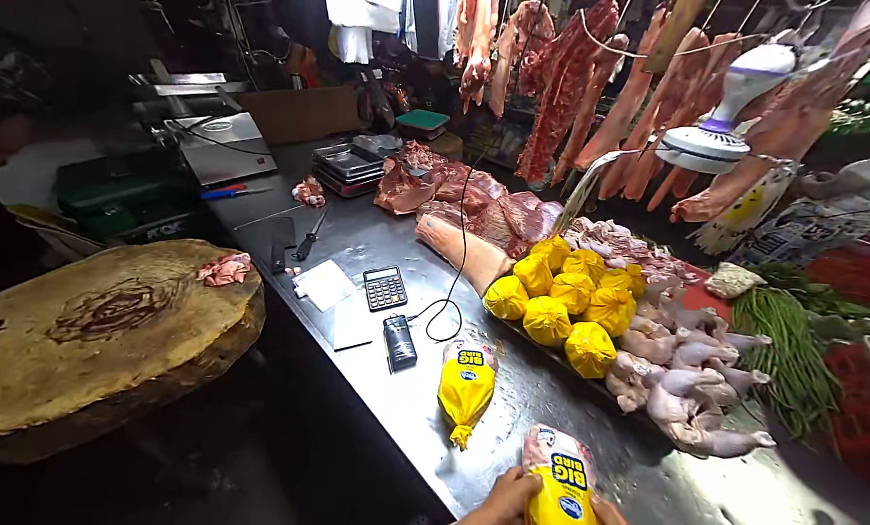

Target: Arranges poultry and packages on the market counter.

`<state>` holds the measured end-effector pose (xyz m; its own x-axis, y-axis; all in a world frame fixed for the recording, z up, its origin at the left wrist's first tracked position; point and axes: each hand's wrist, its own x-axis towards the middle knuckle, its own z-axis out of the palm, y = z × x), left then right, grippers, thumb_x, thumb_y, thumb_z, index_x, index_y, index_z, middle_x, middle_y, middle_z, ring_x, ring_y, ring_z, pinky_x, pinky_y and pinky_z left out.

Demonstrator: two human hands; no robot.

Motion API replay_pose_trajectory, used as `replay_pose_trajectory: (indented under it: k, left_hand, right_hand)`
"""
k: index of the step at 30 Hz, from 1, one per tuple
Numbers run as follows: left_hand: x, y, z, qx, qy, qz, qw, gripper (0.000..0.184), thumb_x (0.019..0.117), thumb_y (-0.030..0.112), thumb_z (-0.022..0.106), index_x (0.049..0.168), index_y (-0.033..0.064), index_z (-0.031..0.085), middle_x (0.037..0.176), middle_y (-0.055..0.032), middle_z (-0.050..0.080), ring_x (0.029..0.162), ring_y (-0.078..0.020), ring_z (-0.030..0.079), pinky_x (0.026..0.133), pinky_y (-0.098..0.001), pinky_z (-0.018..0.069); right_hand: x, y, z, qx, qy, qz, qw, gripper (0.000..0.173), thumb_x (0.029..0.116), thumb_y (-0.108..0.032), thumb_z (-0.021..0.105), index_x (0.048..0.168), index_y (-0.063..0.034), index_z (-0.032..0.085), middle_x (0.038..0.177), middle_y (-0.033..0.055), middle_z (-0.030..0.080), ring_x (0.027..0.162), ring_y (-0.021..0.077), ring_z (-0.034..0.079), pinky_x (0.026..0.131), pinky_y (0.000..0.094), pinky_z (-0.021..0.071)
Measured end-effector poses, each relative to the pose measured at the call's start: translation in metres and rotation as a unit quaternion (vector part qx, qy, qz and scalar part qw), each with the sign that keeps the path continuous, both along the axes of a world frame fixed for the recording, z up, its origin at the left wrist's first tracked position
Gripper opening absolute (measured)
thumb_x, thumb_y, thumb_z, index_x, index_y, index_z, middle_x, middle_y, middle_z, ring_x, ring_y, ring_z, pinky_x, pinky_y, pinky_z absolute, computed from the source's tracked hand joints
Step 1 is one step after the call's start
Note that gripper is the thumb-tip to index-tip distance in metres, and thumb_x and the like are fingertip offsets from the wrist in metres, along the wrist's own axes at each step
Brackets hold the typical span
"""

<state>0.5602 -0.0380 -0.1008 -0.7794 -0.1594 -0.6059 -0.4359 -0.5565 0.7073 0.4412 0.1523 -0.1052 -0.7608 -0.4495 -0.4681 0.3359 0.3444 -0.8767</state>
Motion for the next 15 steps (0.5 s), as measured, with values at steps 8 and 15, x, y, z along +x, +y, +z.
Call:
replay_pose_trajectory:
  k: [8, 15]
  left_hand:
    - [0.006, -0.013, 0.014, 0.023, 0.051, 0.007, 0.998, 0.063, 0.0946, 0.021, 0.069, 0.15, 0.0064, 0.043, 0.128, -0.0234, 0.063, 0.107, -0.0346, 0.067, 0.088, -0.0543, 0.0561]
    - [-0.014, -0.071, 0.093, -0.032, 0.153, -0.055, 0.986, 0.091, 0.0856, 0.036, 0.071, 0.159, 0.0043, 0.027, 0.124, -0.0171, 0.067, 0.104, -0.0251, 0.07, 0.09, -0.0456, 0.0593]
  right_hand:
    - [0.046, -0.028, 0.027, -0.136, 0.043, -0.194, 0.971, 0.045, 0.0936, -0.013, 0.059, 0.13, 0.0072, 0.04, 0.104, 0.0129, 0.059, 0.089, 0.0129, 0.064, 0.081, 0.034, 0.0576]
    - [0.048, -0.07, 0.103, -0.222, 0.083, -0.164, 0.958, 0.094, 0.0888, -0.032, 0.067, 0.157, 0.0005, 0.011, 0.137, 0.0141, 0.055, 0.113, 0.0112, 0.065, 0.095, 0.0329, 0.0578]
